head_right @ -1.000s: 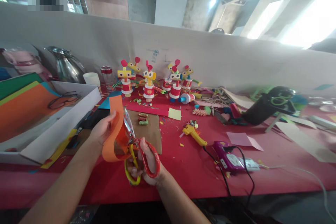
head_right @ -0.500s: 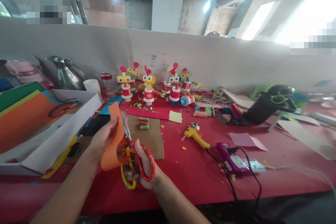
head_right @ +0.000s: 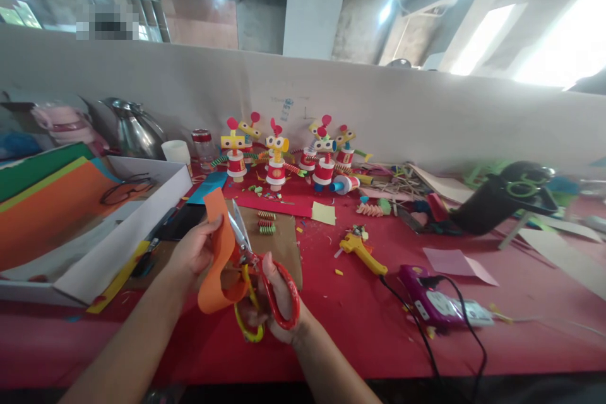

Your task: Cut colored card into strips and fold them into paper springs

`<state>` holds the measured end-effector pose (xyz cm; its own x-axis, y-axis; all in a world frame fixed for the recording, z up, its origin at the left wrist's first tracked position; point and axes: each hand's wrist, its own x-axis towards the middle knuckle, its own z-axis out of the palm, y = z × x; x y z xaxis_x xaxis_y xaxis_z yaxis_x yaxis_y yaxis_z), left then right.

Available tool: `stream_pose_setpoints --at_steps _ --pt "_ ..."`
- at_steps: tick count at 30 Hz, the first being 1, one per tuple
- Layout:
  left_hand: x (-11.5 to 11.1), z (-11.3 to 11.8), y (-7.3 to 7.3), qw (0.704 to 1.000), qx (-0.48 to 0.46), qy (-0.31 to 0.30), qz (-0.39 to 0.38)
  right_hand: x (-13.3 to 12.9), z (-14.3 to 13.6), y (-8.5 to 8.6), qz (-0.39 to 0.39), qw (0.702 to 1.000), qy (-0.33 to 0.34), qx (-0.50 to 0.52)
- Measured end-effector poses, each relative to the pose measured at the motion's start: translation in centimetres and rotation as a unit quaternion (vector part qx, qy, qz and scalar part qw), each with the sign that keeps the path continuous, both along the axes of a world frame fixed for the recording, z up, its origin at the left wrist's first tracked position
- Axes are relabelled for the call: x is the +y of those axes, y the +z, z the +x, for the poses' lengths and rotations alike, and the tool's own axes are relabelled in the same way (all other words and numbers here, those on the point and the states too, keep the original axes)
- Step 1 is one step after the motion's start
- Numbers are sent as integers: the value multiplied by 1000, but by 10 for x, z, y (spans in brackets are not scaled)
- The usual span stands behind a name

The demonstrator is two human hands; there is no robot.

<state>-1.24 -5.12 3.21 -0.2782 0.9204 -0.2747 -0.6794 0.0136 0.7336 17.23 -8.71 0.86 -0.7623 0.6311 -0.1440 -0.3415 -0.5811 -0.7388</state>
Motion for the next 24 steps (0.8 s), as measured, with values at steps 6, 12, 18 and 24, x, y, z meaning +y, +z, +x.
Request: stream_pose_setpoints --at_steps 6,12,18,24 --pt "-3 -6 9 999 -4 -49 -5 3 -2 -2 16 999 32 -8" --pt "-1 -10 6 998 -15 -9 -54 0 -4 -5 -9 1000 27 -7" --pt "-7 -3 8 998 6 -64 -11 0 -11 4 -12 1000 10 -14" --pt "-2 -4 13 998 -32 -36 -49 0 -19 4 -23 1000 -5 -17"
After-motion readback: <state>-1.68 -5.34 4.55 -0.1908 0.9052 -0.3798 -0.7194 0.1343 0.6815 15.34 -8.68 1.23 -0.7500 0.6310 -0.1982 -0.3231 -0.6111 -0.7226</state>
